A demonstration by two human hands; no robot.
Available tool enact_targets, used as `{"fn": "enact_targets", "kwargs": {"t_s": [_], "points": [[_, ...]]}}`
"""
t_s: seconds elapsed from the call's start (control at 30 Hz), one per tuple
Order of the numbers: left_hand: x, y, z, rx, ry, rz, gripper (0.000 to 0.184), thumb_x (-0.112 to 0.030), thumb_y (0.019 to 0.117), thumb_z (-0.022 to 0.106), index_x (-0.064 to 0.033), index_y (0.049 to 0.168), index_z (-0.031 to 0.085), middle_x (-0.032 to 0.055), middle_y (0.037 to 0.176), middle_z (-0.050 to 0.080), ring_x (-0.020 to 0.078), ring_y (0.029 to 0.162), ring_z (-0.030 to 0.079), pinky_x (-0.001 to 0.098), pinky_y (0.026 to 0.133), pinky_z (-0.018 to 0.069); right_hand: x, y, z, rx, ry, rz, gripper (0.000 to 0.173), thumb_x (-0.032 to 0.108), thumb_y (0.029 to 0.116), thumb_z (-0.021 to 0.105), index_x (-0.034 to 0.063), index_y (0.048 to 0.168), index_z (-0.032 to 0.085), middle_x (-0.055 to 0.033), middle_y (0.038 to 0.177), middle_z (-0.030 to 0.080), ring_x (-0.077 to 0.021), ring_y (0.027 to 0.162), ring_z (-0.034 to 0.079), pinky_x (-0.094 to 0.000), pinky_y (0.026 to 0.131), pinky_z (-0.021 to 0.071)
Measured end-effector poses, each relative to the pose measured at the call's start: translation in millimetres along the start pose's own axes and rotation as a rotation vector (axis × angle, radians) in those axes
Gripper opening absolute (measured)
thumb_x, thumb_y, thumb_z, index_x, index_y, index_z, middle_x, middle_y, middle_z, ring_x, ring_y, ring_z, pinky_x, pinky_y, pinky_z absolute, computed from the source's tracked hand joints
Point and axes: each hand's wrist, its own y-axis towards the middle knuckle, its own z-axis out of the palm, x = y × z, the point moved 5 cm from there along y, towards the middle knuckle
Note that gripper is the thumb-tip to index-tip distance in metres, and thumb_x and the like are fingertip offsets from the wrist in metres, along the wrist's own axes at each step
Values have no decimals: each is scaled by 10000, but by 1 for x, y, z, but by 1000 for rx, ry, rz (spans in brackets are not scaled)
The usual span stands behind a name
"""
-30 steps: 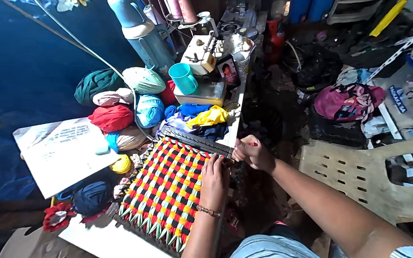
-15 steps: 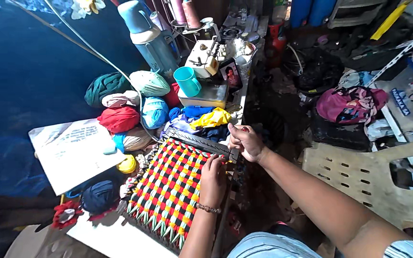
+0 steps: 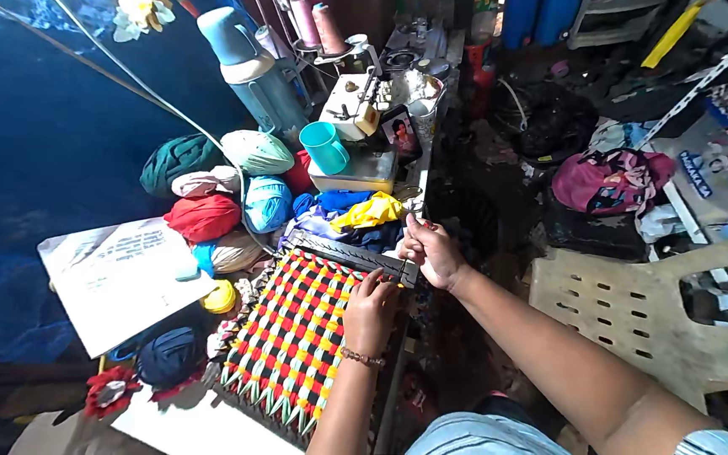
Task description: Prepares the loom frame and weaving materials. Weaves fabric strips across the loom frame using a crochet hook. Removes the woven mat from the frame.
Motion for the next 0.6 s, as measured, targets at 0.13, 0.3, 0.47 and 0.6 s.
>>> {"fn": "enact_targets", "kwargs": {"t_s": [0.13,0.3,0.47,0.6], "points": [[5,-1,-1,18,-82,-41,147,-157,929,680,-60,944,789,176,1168,719,362,1046,710,532,875,579,-6,-12,-3,-20,-16,-105,362,248,1089,428,188,744,521,80,552,406,-29,512,442,-197,580,437],[6,0,-2,81,-116,-159,131,-87,875,707,-32,973,774,214,1187,687,382,1079,682,544,890,562,-11,-20,1,-9,-13,-157,317,173,1067,428,187,762,513,85,561,414,-38,536,469,-230,653,491],[6,-1,-1,66,-144,-195,172,-46,829,702,-20,988,763,235,1163,644,370,1052,658,525,857,559,-13,-16,-4,83,-68,-228,301,174,1035,443,211,747,525,103,574,447,-26,562,502,-228,651,493],[6,-2,1,95,-123,-227,167,-54,844,699,-37,999,759,248,1219,611,381,1082,643,523,861,557,-15,-16,-5,196,-125,-215,267,175,1018,458,208,760,516,104,601,469,-15,581,508,-208,638,473]]}}
